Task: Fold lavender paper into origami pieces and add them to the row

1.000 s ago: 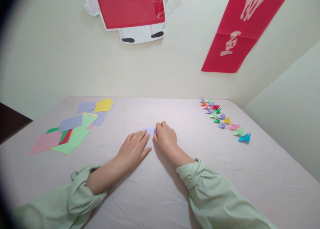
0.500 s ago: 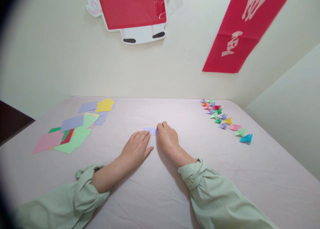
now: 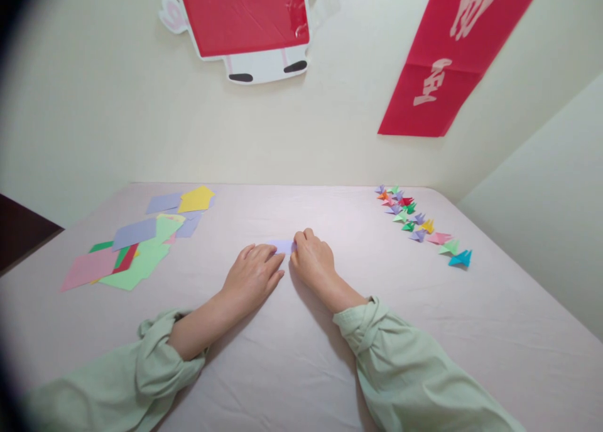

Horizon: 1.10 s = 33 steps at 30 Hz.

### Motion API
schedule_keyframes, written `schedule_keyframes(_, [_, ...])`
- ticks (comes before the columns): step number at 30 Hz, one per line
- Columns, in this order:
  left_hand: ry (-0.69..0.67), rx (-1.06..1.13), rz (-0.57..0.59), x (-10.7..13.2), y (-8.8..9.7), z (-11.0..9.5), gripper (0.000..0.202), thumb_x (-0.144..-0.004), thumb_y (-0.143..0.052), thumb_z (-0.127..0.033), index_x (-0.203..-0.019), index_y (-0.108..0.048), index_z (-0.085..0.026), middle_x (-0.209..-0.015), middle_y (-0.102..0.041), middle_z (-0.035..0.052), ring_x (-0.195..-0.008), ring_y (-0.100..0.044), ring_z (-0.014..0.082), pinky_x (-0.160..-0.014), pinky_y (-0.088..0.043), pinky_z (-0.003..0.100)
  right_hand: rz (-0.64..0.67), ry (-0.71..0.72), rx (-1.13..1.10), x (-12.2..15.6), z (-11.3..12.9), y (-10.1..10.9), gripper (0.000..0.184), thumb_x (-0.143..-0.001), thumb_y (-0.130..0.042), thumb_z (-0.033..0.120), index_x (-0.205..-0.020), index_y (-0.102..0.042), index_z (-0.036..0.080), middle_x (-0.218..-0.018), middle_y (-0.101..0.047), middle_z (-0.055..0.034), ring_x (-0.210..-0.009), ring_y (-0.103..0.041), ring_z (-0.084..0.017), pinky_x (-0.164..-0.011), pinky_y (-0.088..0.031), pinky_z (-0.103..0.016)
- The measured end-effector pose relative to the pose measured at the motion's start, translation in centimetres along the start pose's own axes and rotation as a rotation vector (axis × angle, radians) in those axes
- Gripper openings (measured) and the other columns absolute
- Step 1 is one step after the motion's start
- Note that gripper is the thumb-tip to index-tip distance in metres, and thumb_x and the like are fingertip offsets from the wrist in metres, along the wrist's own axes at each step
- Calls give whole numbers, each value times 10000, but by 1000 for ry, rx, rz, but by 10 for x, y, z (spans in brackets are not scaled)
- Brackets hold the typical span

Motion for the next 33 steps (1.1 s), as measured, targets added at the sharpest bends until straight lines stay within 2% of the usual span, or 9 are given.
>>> schedule_keyframes(4, [31,-13,-1,3,6,5,164,-913,-513,-270,-1014,-617,-193,-1087,-612,90,-1087,-542,240,-1030,-341,439,3,-11,-1,1,1,2,197,-928,-464,324,-1046,-543,187,-1074,-571,-95,-877,-605,-217,-683,-409,-308])
schedule_keyframes(9, [53,-20,29,5,10,6,185,-906,-516,-253,-1041,-612,-171,-1098,-621,102,-1102,-547,249,-1008,-366,428,-13,-20,13,1,2,4,250,-917,-501,395,-1046,-538,184,-1077,-563,-97,-900,-598,-230,-698,-414,-317])
schedule_keyframes(15, [53,-6,42,7,9,5,188,-897,-526,-248,-1044,-597,-155,-1093,-626,108,-1103,-548,252,-980,-392,417,29,-18,-42,0,-4,1,179,-929,-462,279,-1063,-546,197,-1088,-563,-85,-871,-602,-206,-670,-391,-294])
schedule_keyframes(19, [45,-3,38,8,7,6,193,-896,-523,-251,-1052,-585,-156,-1105,-626,112,-1117,-540,255,-982,-395,419,82,-8,-91,-1,-7,4,225,-935,-403,192,-1101,-554,205,-1128,-559,-82,-845,-609,-187,-662,-382,-284])
schedule_keyframes(24, [41,-3,31,9,-2,8,238,-894,-528,-262,-1101,-551,-148,-1186,-602,125,-1152,-525,256,-993,-398,405,90,9,-127,0,-9,7,276,-909,-409,121,-1110,-574,214,-1143,-570,-68,-824,-608,-167,-661,-379,-267])
schedule_keyframes(29, [44,14,53,8,-5,8,248,-904,-512,-259,-1138,-533,-179,-1207,-577,110,-1148,-520,252,-962,-425,403,6,182,-133,0,-3,11,279,-906,-446,98,-1067,-643,210,-1151,-589,-64,-988,-565,-177,-808,-396,-260])
schedule_keyframes(33, [54,30,56,7,-4,7,286,-919,-482,-245,-1198,-525,-199,-1222,-560,107,-1155,-512,247,-965,-431,401,69,299,-84,1,5,12,278,-929,-449,132,-1030,-694,217,-1036,-641,-61,-986,-559,-188,-841,-390,-276])
Point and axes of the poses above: each hand's wrist, its own x-axis away from the middle knuckle, its own y-axis out of the back of the hand, z = x × y, the point moved 2 cm from there along -x, towards the middle knuckle
